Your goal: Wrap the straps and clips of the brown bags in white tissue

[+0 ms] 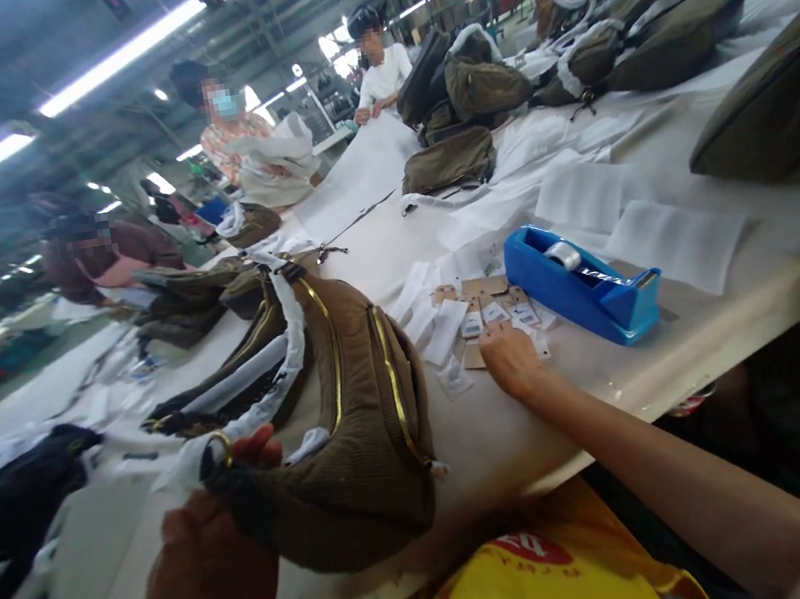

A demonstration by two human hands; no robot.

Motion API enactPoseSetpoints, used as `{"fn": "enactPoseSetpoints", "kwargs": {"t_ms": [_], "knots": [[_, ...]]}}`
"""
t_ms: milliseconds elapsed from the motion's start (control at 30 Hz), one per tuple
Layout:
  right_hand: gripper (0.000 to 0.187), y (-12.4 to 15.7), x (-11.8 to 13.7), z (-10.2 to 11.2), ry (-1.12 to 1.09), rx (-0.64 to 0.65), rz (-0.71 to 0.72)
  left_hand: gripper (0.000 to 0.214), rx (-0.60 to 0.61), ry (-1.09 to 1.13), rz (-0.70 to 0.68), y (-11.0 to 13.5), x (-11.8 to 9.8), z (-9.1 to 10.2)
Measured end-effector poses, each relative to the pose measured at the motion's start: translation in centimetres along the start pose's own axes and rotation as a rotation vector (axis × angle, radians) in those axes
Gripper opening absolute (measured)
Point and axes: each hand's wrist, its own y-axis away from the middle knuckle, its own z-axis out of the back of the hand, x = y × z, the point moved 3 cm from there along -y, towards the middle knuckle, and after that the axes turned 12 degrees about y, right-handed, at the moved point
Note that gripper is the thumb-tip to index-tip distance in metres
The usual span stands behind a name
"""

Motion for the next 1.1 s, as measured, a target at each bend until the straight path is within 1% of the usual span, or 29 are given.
{"fn": "enactPoseSetpoints", "kwargs": {"t_ms": [67, 133, 200, 267, 367, 433, 533, 633, 700, 767, 833, 967, 1033, 1100], "knots": [[0.024, 0.2, -0.6, 0.4, 0.005, -0.012, -0.003, 0.029, -0.009, 0.017, -0.024, 0.0, -0.4, -0.3], [0.022, 0.4, -1.7, 1.0, -0.05, -0.037, -0.031, 0.032, 0.003, 0.047, -0.024, -0.2, -0.7, -0.7], [0.022, 0.5, -3.0, 2.1, -0.193, -0.103, -0.048, 0.034, 0.009, 0.083, -0.004, -0.6, -0.7, -1.0], [0.021, 0.5, -4.2, 3.5, -0.374, -0.194, -0.041, 0.031, -0.013, 0.115, 0.03, -1.0, -0.7, -1.3], [0.017, 0.4, -4.9, 5.7, -0.576, -0.26, -0.023, 0.027, -0.021, 0.178, 0.09, -1.2, -0.7, -1.8], [0.016, 0.6, -4.4, 7.4, -0.702, -0.273, -0.008, 0.024, 0.016, 0.224, 0.104, -1.3, -0.6, -2.2], [0.017, 1.7, -3.1, 10.3, -0.934, -0.291, 0.057, 0.017, 0.052, 0.233, 0.069, -1.7, -0.7, -2.4], [0.016, 3.4, -1.7, 13.2, -1.142, -0.34, 0.184, 0.016, 0.086, 0.24, 0.021, -2.2, -1.0, -2.4], [0.013, 4.3, -0.6, 14.6, -1.195, -0.344, 0.311, 0.018, 0.104, 0.255, 0.006, -2.6, -1.3, -2.4], [0.013, 4.6, 0.7, 15.1, -1.202, -0.289, 0.435, 0.019, 0.098, 0.251, -0.003, -2.8, -1.5, -2.5], [0.015, 4.3, 2.1, 14.8, -1.193, -0.193, 0.512, 0.019, 0.087, 0.232, -0.007, -2.9, -1.6, -2.6], [0.018, 3.4, 4.5, 13.0, -1.122, -0.009, 0.546, 0.022, 0.118, 0.242, 0.043, -2.6, -1.5, -3.0], [0.018, 3.3, 5.4, 12.4, -1.093, 0.037, 0.551, 0.022, 0.127, 0.249, 0.062, -2.5, -1.5, -3.1], [0.018, 3.3, 6.2, 12.4, -1.105, 0.065, 0.561, 0.022, 0.127, 0.242, 0.078, -2.5, -1.4, -3.1]]}}
